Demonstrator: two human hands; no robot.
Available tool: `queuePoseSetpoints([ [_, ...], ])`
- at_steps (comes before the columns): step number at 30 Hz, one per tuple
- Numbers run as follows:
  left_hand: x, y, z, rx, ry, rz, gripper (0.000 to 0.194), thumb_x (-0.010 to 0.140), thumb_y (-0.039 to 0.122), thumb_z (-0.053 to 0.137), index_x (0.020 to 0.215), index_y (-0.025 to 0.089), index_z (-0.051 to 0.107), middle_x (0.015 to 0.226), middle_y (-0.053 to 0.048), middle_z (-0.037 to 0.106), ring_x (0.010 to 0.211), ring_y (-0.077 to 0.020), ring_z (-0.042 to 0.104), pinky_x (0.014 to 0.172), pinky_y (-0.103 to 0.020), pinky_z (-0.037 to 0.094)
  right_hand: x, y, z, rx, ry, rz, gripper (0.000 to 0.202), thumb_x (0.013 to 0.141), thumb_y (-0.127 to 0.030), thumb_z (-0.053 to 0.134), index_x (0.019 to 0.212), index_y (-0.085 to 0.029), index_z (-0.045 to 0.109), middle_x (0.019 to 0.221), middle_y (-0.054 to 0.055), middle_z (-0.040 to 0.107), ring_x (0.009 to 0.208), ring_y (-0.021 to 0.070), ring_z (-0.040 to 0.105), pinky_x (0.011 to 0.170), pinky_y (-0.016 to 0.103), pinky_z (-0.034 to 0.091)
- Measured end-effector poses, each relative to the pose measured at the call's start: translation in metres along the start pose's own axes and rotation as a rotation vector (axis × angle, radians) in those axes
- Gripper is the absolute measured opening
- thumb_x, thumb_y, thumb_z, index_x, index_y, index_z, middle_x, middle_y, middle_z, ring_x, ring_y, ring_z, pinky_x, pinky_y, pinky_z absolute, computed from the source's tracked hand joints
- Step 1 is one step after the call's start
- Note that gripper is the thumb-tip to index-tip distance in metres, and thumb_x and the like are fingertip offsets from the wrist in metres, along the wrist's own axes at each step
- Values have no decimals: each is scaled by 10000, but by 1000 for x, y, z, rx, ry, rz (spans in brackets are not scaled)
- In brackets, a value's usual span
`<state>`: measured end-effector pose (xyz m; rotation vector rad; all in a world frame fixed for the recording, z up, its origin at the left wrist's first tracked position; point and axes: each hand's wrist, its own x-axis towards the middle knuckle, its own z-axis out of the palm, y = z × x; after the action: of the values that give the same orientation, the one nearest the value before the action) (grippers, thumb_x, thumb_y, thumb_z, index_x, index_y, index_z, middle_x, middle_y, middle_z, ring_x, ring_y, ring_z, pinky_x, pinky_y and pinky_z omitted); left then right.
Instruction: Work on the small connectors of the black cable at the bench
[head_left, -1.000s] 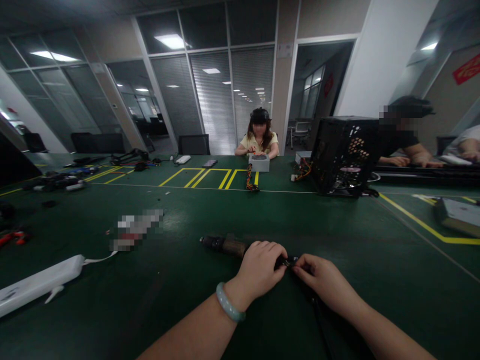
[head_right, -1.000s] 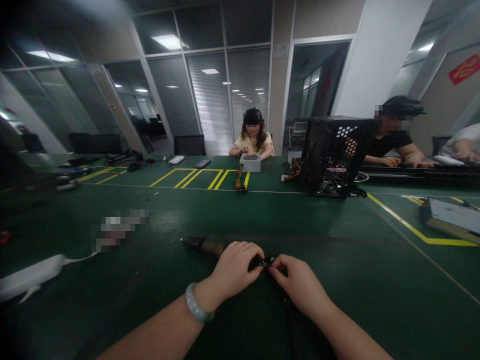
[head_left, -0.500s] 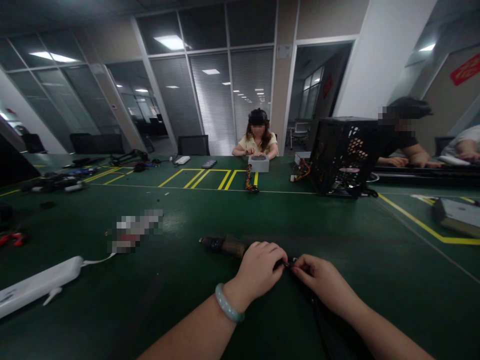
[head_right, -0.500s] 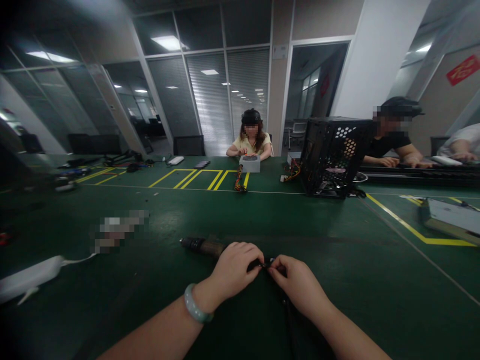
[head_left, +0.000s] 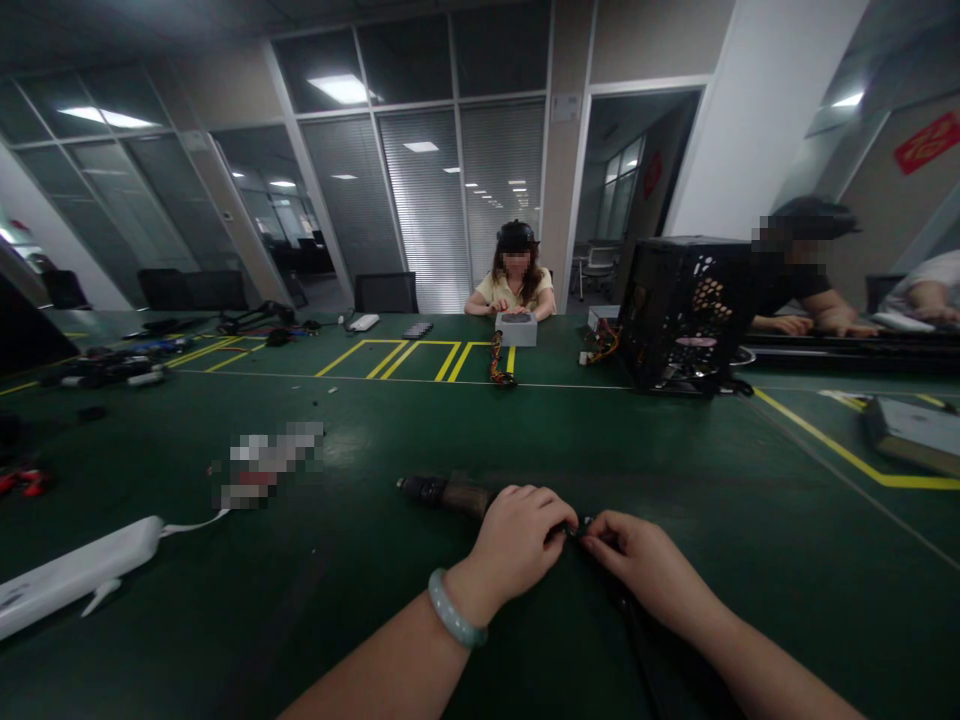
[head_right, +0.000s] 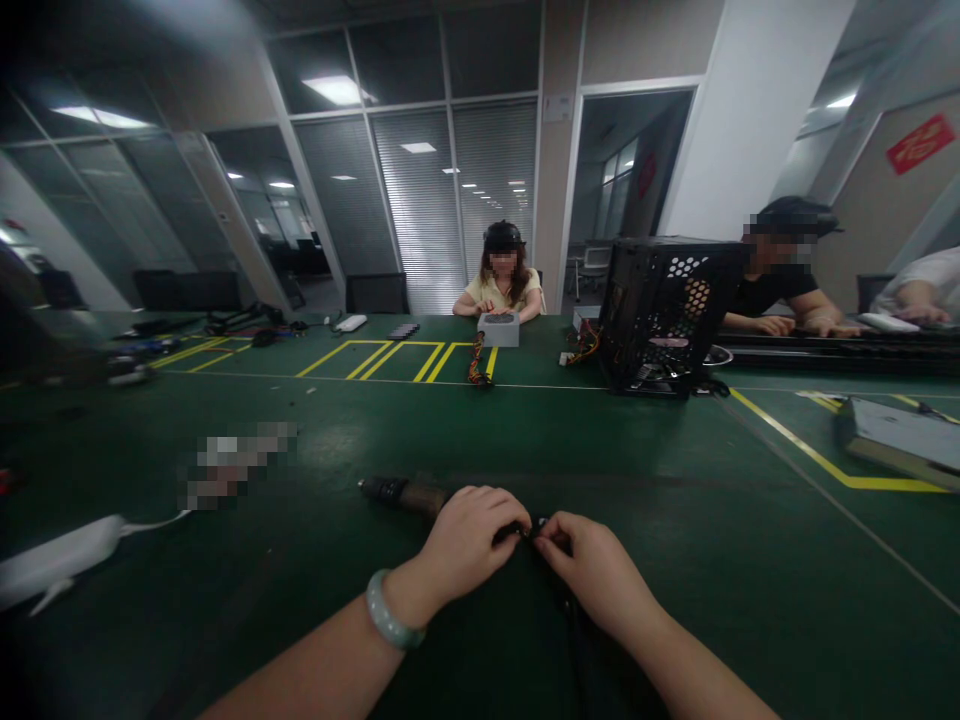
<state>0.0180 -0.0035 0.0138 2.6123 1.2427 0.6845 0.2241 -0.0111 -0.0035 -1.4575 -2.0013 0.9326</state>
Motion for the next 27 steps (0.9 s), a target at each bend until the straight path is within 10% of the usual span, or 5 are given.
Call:
queuePoseSetpoints([
  [27, 0, 0, 0, -12, 1, -18, 153, 836, 162, 629, 958, 249, 599, 1003, 29, 639, 966, -174, 564, 855, -324, 379, 1, 0, 0, -5, 2, 3, 143, 883, -326, 560, 829, -239, 658, 809, -24, 703, 746, 162, 644, 647, 231, 419],
])
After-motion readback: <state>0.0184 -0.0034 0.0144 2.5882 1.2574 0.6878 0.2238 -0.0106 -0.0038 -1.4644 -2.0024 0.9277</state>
